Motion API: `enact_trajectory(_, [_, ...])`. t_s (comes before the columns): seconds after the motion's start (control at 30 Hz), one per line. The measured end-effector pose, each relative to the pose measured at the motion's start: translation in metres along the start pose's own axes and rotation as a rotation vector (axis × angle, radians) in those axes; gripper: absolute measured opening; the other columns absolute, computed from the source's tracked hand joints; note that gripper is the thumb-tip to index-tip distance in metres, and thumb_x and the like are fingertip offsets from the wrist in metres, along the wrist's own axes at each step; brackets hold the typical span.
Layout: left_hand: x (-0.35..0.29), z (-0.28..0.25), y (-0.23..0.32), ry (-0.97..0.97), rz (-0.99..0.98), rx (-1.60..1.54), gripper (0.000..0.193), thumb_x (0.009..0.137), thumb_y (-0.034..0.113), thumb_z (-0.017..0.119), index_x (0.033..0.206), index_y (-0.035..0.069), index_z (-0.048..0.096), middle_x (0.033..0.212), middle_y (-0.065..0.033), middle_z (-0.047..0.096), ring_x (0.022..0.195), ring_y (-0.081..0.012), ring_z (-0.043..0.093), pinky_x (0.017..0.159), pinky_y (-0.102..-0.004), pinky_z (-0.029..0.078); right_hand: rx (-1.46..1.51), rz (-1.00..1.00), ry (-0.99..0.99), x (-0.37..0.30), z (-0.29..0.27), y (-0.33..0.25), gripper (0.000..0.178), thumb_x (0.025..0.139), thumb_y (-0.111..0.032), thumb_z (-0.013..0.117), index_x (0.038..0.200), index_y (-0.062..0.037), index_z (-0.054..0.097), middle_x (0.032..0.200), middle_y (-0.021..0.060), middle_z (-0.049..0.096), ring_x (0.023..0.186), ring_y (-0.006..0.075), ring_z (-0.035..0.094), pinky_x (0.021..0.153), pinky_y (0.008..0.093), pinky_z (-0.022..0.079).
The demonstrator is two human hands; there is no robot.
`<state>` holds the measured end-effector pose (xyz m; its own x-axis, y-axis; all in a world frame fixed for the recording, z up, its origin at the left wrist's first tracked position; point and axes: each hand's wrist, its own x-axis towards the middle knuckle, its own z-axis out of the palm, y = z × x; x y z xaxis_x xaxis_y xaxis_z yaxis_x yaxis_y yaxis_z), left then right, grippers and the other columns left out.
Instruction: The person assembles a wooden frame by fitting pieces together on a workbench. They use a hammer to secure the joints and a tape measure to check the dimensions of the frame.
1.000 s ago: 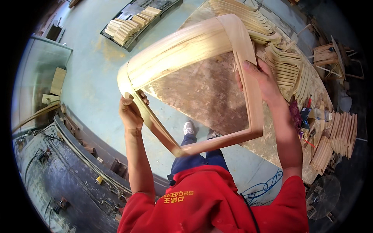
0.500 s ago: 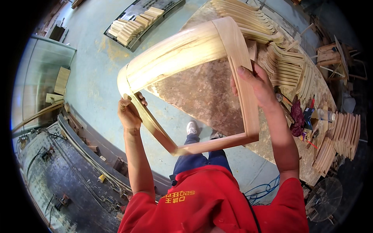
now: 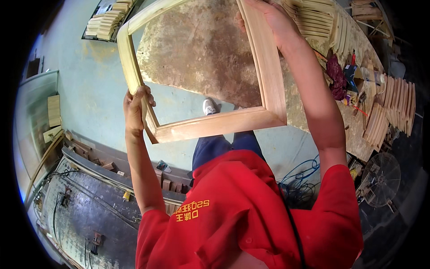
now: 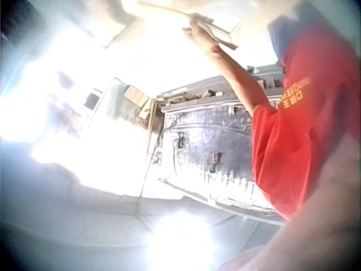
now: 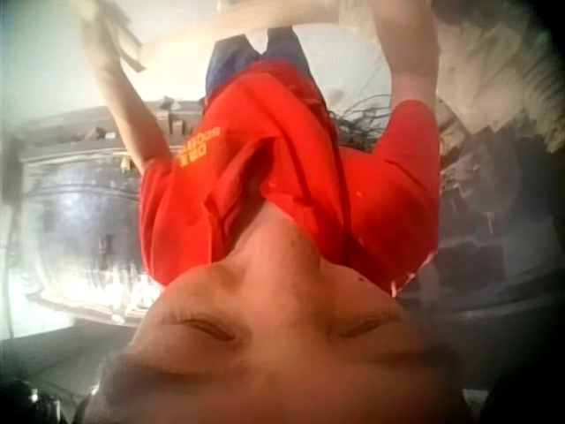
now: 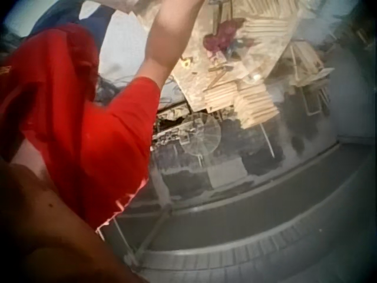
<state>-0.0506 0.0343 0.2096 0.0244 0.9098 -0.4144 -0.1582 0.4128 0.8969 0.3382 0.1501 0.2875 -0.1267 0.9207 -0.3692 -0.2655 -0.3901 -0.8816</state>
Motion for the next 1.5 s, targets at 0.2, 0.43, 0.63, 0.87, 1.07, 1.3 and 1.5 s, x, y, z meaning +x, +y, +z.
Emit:
enact_trajectory(0.2, [0.003, 0.006, 0.001, -0.026, 0.008, 0.036, 0.029, 0.096, 0.030, 0.065, 0.107, 0.005, 0.055, 0.092, -0.0038, 0.058, 0.071, -0.0107, 0.055, 0.065, -0.0273, 0.048, 0.029, 0.064, 0.072, -0.001, -0.012, 0.005, 0.029, 0.100, -0.038, 0.059, 0.104, -0.0097, 0.064, 0.078, 0.0070, 0.067, 0.065, 0.0197, 0.065, 0.057, 0.0331, 0.055])
enact_trajectory(0.43, [-0.002, 0.012, 0.004, 0.011, 0.009, 0.012, 0.031, 0.094, 0.029, 0.066, 0.109, 0.004, 0.056, 0.092, -0.0045, 0.059, 0.071, -0.0122, 0.056, 0.064, -0.0279, 0.048, 0.119, 0.073, -0.058, 0.012, -0.031, 0.021, 0.031, 0.100, -0.039, 0.059, 0.110, -0.0112, 0.065, 0.084, 0.0079, 0.068, 0.070, 0.0198, 0.066, 0.059, 0.0329, 0.056])
enact_trajectory(0.63, [0.002, 0.015, 0.004, -0.096, -0.044, -0.256, 0.051, 0.097, 0.047, 0.049, 0.119, 0.002, 0.058, 0.095, -0.0114, 0.068, 0.075, -0.0208, 0.065, 0.071, -0.0343, 0.055, 0.059, 0.152, 0.108, 0.031, -0.083, 0.041, 0.034, 0.100, -0.034, 0.062, 0.119, -0.0062, 0.066, 0.092, 0.0024, 0.067, 0.076, 0.0129, 0.063, 0.070, 0.0272, 0.052])
enact_trajectory(0.87, [-0.013, 0.033, 0.017, -0.153, 0.032, -0.274, 0.057, 0.099, 0.050, 0.040, 0.124, 0.001, 0.056, 0.099, -0.0142, 0.067, 0.080, -0.0229, 0.067, 0.070, -0.0371, 0.057, 0.069, 0.082, 0.048, 0.012, -0.092, 0.044, 0.039, 0.101, -0.032, 0.061, 0.124, -0.0025, 0.053, 0.089, 0.0057, 0.059, 0.072, 0.0120, 0.056, 0.064, 0.0250, 0.048])
enact_trajectory(1.07, [-0.012, 0.039, 0.019, -0.148, 0.018, -0.258, 0.060, 0.099, 0.052, 0.042, 0.131, 0.002, 0.052, 0.100, -0.0144, 0.067, 0.082, -0.0225, 0.068, 0.071, -0.0371, 0.058, 0.103, 0.092, 0.002, 0.007, -0.100, 0.046, 0.033, 0.105, -0.028, 0.056, 0.127, -0.0037, 0.051, 0.089, 0.0044, 0.055, 0.072, 0.0107, 0.052, 0.063, 0.0228, 0.045])
enact_trajectory(1.3, [-0.007, 0.031, 0.010, -0.151, 0.008, -0.256, 0.060, 0.098, 0.052, 0.044, 0.130, 0.002, 0.052, 0.100, -0.0151, 0.067, 0.081, -0.0226, 0.068, 0.070, -0.0364, 0.058, 0.089, 0.104, 0.004, 0.006, -0.097, 0.050, 0.034, 0.102, -0.034, 0.061, 0.118, -0.0049, 0.056, 0.088, 0.0045, 0.060, 0.073, 0.0103, 0.057, 0.064, 0.0231, 0.048])
enact_trajectory(1.5, [-0.010, 0.030, 0.013, -0.155, 0.018, -0.295, 0.061, 0.098, 0.053, 0.047, 0.128, 0.001, 0.054, 0.100, -0.0160, 0.067, 0.079, -0.0235, 0.068, 0.070, -0.0361, 0.058, 0.017, 0.138, 0.167, 0.006, -0.093, 0.057, 0.033, 0.103, -0.034, 0.058, 0.121, -0.0066, 0.059, 0.086, 0.0023, 0.058, 0.071, 0.0108, 0.055, 0.061, 0.0243, 0.047])
